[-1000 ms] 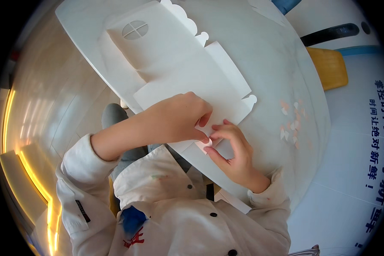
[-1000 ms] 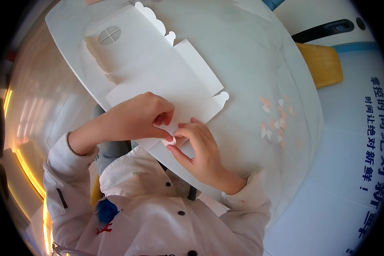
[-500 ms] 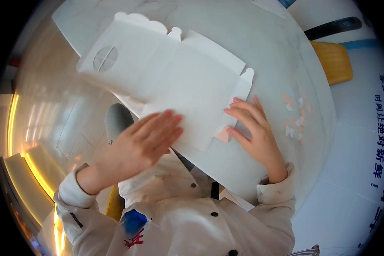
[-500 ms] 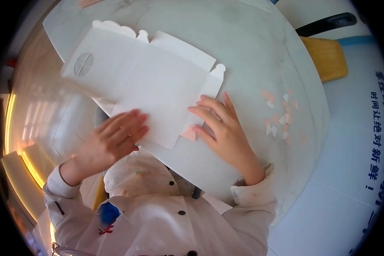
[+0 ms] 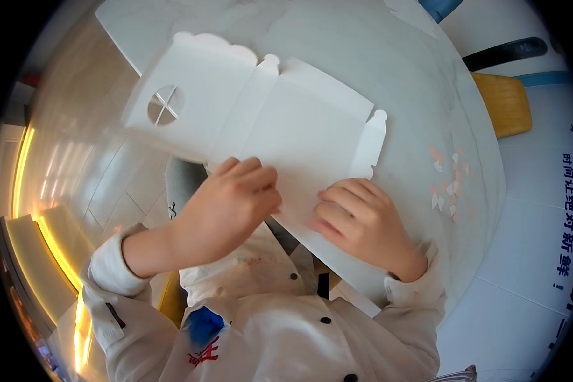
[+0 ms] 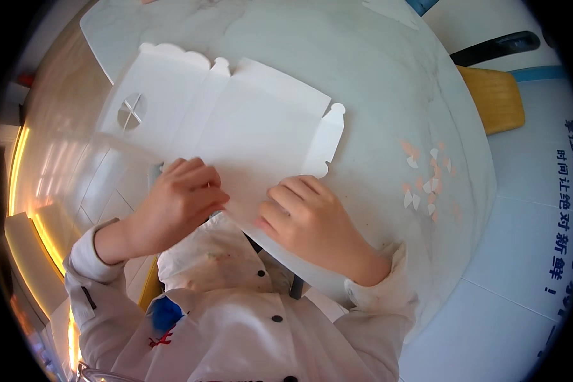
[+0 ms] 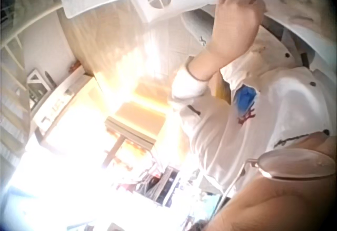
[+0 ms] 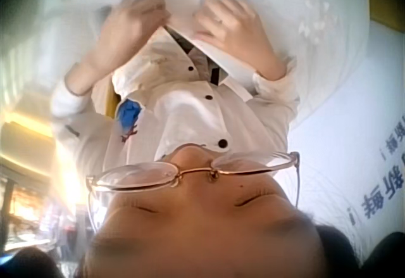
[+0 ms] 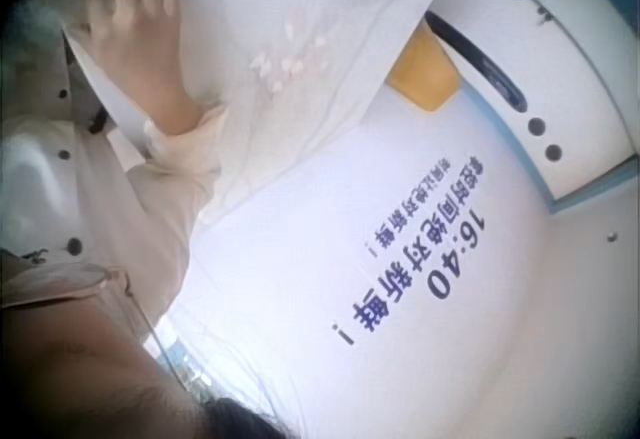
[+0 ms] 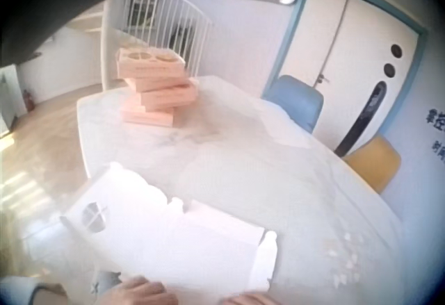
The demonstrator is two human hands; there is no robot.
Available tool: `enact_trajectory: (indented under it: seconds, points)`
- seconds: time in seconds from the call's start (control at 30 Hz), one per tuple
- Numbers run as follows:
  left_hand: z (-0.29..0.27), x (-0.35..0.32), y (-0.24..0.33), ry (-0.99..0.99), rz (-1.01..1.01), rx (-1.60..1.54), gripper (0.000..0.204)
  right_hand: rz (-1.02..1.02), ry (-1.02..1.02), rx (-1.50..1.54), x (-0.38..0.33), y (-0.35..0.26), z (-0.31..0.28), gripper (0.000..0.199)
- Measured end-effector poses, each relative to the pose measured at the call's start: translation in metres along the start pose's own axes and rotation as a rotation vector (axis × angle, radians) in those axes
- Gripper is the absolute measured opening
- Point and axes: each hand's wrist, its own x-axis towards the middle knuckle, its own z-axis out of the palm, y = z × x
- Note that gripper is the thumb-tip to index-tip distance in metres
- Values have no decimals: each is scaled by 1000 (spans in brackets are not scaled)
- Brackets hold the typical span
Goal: The person assembles flat-packed cardboard boxes by folding along pre-scored lines and securing the flaps with adhesive strips. They complete one box and place it on a stack, then begin assembling a second box in the same manner.
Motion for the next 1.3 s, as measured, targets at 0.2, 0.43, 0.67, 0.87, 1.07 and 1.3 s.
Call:
enact_trajectory:
  seconds: [0.2, 0.43, 0.67, 0.87, 1.07, 1.3]
  points:
    - [-11, 12, -8, -108, -65, -23, 14, 42, -17, 1, 16, -5, -6, 20]
    - [8, -1, -10, -43, 291, 501, 14, -144, 165, -406, -13, 9, 24, 12]
    - [-10, 11, -20, -128, 23, 96, 10, 146, 231, 242, -1, 15, 21, 7]
    - [-32, 76, -42, -474, -478, -164, 21, 489, 58, 496, 7, 39, 17, 17]
    - [-20, 55, -29, -179, -197, 443, 35, 653, -29, 354, 25, 46, 7, 34]
    - [33, -8, 11, -85, -61, 452, 85, 651, -36, 381, 18, 46, 7, 40]
